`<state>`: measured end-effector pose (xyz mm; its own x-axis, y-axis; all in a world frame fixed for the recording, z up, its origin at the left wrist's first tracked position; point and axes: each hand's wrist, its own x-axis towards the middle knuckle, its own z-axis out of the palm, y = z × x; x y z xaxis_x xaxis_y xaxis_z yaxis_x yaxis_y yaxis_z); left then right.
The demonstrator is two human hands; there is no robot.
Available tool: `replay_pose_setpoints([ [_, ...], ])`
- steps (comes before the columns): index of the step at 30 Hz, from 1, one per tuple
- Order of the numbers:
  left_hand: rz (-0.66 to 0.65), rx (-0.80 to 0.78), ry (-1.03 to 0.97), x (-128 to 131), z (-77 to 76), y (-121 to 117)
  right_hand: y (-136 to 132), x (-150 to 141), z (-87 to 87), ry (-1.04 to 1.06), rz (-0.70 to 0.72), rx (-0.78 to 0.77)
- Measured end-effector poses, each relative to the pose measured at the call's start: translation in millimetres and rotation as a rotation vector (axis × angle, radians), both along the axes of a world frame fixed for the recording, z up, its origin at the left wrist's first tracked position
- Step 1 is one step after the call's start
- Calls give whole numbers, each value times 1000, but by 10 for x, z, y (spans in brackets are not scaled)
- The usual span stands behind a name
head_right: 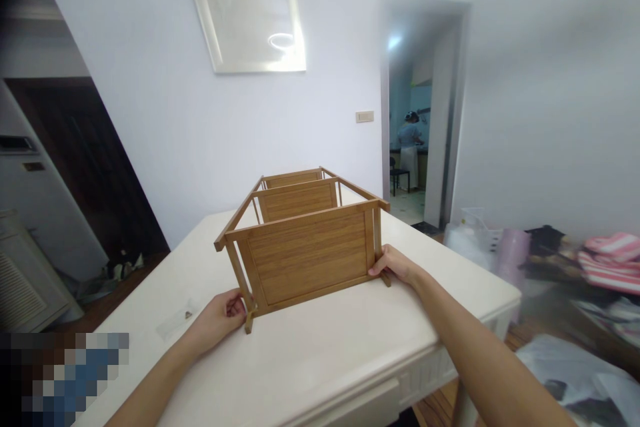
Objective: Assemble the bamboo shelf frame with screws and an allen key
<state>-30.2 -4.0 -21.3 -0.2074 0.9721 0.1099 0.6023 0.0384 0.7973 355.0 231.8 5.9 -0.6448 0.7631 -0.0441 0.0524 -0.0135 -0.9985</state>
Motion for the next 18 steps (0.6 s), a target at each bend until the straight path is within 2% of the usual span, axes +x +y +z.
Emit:
replay_pose_setpoints([
  [8,9,-17,-2,-37,-39,14,0,2,2,-14,-30,24],
  [18,12,-11,9,-76,-55,23,-37,-2,44,-2,7,5],
])
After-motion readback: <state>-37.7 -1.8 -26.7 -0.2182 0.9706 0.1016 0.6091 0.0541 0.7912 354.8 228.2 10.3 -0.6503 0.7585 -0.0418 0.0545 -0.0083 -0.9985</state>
